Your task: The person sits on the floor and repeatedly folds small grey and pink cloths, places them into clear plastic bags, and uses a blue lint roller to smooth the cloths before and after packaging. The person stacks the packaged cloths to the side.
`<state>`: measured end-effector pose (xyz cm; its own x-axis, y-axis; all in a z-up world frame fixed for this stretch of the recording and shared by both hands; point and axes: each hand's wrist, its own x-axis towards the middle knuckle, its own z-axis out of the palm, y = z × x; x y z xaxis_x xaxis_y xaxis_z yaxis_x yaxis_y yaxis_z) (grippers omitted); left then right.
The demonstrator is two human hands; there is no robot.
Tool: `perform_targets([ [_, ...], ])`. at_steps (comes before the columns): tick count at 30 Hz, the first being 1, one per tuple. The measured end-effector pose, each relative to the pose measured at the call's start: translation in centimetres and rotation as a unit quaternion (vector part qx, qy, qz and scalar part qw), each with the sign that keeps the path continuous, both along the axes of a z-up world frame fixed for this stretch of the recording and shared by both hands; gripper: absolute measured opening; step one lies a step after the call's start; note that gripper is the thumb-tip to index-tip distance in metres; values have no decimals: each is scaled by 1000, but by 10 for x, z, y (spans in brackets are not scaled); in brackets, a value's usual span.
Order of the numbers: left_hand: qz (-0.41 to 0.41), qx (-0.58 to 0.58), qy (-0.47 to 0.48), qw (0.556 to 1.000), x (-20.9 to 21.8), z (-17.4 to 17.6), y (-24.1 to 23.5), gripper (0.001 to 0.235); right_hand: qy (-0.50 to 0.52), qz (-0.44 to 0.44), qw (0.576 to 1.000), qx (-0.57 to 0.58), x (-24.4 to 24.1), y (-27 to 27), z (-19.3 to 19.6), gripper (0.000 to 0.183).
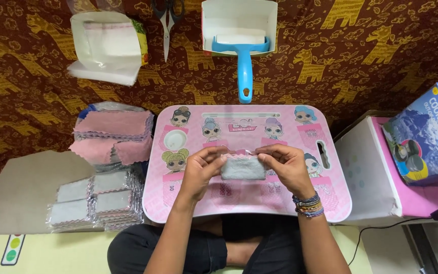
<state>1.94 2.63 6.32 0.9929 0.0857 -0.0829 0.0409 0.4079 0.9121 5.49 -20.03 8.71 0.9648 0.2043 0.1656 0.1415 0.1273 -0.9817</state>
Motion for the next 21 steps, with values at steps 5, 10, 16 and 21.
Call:
perform_targets([
  [5, 0, 13, 2, 1000, 5, -10, 0, 23, 5, 26, 1000, -5, -6, 6, 16, 26],
  [10, 10, 3, 22, 1000, 6, -15, 2, 20, -12, 30, 999, -1, -2, -2, 1, 21],
  [16, 29, -9, 33, 999, 2, -2, 2, 15, -36, -2, 999, 3, 0, -5, -2, 21],
  [21, 1, -76, 31, 997, 1, 4, 12, 26, -55, -6, 998, 21, 0, -7, -6, 16],
])
